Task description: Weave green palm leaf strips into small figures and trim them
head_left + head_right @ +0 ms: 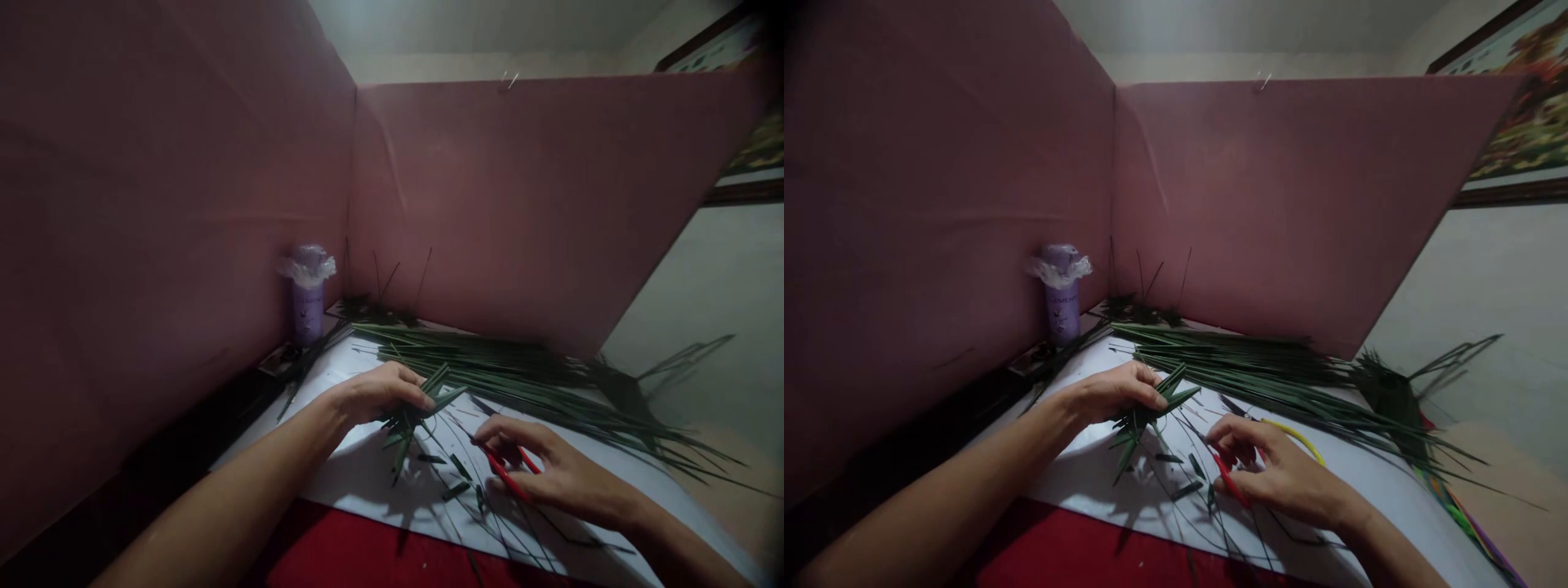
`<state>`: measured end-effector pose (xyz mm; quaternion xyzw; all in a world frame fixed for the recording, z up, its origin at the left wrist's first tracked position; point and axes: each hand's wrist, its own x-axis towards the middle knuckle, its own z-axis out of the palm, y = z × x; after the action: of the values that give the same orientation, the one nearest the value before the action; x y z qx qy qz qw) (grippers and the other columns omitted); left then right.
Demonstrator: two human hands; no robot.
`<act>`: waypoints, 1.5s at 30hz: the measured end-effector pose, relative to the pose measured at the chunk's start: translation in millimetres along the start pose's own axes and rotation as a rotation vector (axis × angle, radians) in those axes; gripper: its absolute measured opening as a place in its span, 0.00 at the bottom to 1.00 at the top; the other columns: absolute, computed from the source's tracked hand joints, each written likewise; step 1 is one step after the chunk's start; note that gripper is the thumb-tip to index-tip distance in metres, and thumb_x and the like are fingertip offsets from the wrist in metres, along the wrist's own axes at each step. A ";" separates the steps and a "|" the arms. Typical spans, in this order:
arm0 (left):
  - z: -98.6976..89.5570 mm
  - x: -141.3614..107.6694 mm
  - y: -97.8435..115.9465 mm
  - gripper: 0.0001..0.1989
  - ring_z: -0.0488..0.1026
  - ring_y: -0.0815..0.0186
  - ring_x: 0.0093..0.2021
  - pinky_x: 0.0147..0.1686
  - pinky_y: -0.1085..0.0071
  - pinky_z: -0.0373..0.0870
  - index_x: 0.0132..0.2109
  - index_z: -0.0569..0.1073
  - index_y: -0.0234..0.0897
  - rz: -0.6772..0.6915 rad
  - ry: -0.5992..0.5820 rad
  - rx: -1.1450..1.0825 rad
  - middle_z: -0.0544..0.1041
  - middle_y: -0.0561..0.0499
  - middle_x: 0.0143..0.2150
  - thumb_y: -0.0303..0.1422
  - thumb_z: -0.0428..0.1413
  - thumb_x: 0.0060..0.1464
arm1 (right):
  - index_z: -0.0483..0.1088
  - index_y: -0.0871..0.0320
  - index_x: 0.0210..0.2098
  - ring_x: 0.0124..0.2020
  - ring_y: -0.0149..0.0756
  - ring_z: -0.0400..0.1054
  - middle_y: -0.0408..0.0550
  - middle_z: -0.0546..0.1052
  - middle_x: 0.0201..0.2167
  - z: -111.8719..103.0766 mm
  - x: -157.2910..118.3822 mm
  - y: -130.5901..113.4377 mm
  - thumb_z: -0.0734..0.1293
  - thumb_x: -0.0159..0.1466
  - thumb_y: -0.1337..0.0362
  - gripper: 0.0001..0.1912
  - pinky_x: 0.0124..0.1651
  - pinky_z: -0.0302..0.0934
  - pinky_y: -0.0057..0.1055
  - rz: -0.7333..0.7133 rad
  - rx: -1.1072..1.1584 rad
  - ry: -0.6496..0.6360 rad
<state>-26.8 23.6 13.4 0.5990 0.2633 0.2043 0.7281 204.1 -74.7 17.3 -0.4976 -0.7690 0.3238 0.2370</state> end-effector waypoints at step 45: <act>-3.2 -3.0 2.8 0.10 0.61 0.74 0.17 0.17 0.76 0.55 0.22 0.70 0.33 -0.072 -0.103 0.397 0.66 0.59 0.16 0.34 0.63 0.34 | 0.75 0.54 0.34 0.29 0.37 0.64 0.45 0.72 0.25 12.6 -11.7 27.2 0.68 0.52 0.59 0.11 0.32 0.60 0.31 0.070 0.004 0.036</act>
<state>-31.1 24.8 16.1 0.7304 0.2823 0.0913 0.6152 216.6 -80.7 -11.8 -0.5296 -0.7460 0.3244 0.2403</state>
